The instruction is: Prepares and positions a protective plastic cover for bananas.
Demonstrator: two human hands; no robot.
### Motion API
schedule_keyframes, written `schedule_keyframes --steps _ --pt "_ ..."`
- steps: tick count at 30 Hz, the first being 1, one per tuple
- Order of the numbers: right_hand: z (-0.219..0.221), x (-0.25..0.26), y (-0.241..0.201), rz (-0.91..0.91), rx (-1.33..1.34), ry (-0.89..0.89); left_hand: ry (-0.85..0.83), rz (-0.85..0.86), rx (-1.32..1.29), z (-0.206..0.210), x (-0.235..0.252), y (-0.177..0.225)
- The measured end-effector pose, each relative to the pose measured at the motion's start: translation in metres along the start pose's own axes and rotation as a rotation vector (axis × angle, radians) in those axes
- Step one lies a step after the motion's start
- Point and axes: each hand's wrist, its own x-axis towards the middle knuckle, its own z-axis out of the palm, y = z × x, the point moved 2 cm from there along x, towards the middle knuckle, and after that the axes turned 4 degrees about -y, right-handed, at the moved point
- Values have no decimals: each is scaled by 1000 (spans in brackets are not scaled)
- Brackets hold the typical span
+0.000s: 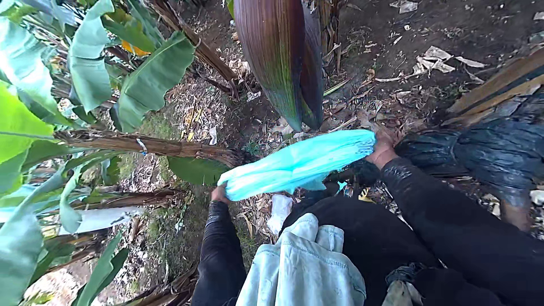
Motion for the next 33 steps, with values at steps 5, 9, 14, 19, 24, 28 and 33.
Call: schedule_keyframes --steps 5,9,14,19,24,28,33 --pt "-16 10 8 31 -544 223 -254 -123 245 64 7 -42" --pt "2 24 -3 57 -768 119 -403 -108 167 151 16 -31" --pt "47 63 -48 -105 -927 97 -340 76 195 259 37 24" --pt "105 56 -126 -324 -667 62 -302 273 385 316 29 110" --pt "147 -8 -190 -548 -265 -122 -389 518 216 315 -11 200" --pt "167 -111 -236 -799 -188 -401 -458 710 -28 261 -77 296" --pt "204 -203 -307 -1026 29 -509 -314 1086 -99 158 -164 433"
